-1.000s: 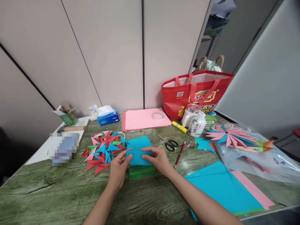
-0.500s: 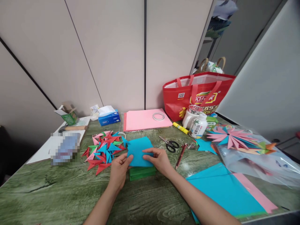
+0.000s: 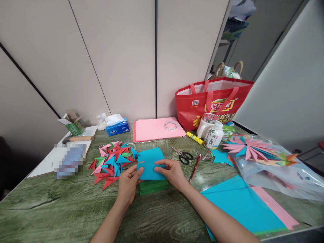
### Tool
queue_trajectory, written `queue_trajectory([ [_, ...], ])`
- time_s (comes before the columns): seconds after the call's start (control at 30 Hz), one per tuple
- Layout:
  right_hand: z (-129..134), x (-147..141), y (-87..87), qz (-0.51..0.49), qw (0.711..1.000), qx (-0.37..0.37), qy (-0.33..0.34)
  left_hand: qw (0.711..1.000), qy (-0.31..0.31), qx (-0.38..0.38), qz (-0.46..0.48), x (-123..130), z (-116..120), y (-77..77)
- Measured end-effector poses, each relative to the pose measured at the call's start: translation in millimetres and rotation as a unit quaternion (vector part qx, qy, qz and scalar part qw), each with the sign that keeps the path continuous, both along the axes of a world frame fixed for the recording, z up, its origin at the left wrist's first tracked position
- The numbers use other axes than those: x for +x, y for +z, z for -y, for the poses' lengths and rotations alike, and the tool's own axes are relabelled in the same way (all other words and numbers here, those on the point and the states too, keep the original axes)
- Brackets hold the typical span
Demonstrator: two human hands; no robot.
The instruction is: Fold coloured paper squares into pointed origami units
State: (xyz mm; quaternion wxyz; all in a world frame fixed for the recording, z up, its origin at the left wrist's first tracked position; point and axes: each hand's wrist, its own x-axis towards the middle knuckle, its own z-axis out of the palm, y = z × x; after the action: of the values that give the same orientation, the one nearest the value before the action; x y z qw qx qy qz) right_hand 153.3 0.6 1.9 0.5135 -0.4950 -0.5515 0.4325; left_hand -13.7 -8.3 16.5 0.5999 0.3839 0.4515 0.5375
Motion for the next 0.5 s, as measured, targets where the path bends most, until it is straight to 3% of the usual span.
queue_trajectory([
  [0.5,-3.2,1.3,-3.4,-0.010,1.000,-0.017,0.011,1.000,-0.008,0.001,-0.002,-0.2,-0.2,-0.9],
])
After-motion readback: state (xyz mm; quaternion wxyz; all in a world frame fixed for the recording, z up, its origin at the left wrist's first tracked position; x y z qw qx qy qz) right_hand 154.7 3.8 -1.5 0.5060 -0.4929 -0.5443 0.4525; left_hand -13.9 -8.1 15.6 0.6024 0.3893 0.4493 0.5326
